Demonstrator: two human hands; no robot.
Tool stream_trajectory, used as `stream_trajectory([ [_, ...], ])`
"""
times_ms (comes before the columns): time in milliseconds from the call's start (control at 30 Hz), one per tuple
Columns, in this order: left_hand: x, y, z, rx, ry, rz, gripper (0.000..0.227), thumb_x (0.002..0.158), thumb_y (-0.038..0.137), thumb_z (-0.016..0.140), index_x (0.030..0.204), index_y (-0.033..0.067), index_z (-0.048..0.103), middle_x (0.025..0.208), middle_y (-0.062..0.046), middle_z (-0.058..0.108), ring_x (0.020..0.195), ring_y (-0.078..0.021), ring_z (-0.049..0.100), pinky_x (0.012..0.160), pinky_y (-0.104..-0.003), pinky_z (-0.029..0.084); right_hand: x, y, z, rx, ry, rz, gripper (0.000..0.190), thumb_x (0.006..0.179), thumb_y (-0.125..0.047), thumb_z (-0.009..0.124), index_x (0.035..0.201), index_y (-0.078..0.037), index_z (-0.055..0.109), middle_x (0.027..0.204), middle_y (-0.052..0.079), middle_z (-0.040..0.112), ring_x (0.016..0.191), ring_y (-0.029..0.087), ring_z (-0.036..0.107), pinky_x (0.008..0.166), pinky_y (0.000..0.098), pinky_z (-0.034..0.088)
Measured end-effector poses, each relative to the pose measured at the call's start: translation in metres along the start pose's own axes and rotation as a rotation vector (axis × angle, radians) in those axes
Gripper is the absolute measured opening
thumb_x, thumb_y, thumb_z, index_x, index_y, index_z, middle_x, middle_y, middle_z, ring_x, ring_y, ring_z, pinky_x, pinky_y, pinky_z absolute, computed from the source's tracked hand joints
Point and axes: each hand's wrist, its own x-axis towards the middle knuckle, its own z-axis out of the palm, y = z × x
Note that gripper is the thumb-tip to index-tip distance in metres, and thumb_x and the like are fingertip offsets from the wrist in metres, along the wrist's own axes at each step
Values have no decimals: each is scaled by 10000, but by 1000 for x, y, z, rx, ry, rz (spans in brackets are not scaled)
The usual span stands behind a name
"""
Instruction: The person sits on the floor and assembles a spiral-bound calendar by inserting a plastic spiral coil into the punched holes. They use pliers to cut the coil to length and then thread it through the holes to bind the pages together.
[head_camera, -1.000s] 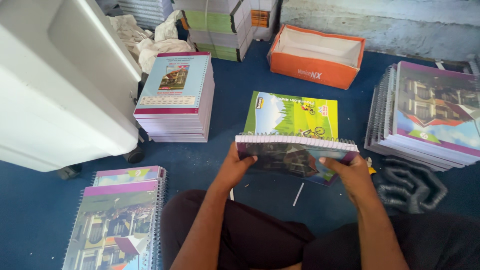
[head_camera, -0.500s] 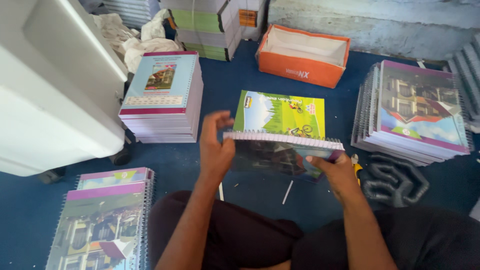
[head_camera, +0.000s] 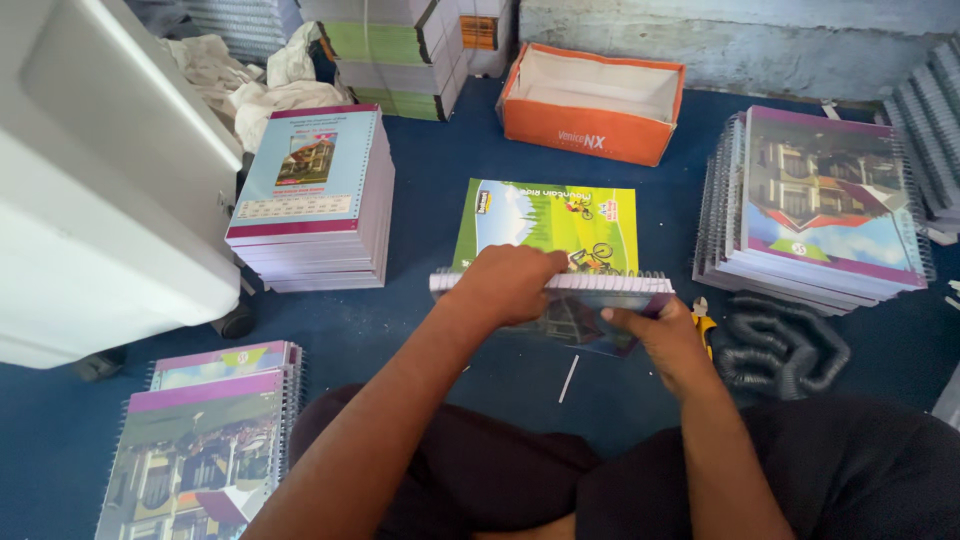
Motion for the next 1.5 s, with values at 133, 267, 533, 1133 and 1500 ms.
stream_trajectory([
  [133,0,3,1,27,-49,-13,296,809,165,669,1104,146,687,944,-188,734,914,-401,697,806,-529,535,0,0,-3,-35,10,20,333,763,-45,823,1084,-36,734,981,35,762,883,126,687,793,289,528],
  [267,-3,10,-8,-1,-51,20,282,794,163,670,1072,138,704,946,-195,734,927,-413,690,833,-533,528,-2,-14,-7,-45,-7,-9,349,763,-45,834,1095,-7,734,982,59,761,882,148,682,800,308,536],
  [533,18,25,-67,-342,176,141,307,737,176,739,1031,89,715,954,-162,740,911,-378,715,820,-454,556,-2,-87,-51,-77,124,-204,764,791,-266,817,1426,-6,482,1323,155,619,1194,221,619,998,359,507],
  [1133,176,50,-77,-1392,395,-99,235,801,47,766,1004,-47,693,854,-97,722,708,-162,685,610,-329,580,72,-154,-132,169,14,-30,536,900,-205,712,1350,44,557,1141,135,646,1038,263,638,932,441,528],
  [1500,284,52,37,-1560,169,-350,329,798,68,778,1073,-43,635,901,-140,714,723,-233,721,613,-403,637,95,-144,-215,-176,276,-110,386,850,-45,722,1227,38,695,1115,118,741,973,181,684,877,287,520],
])
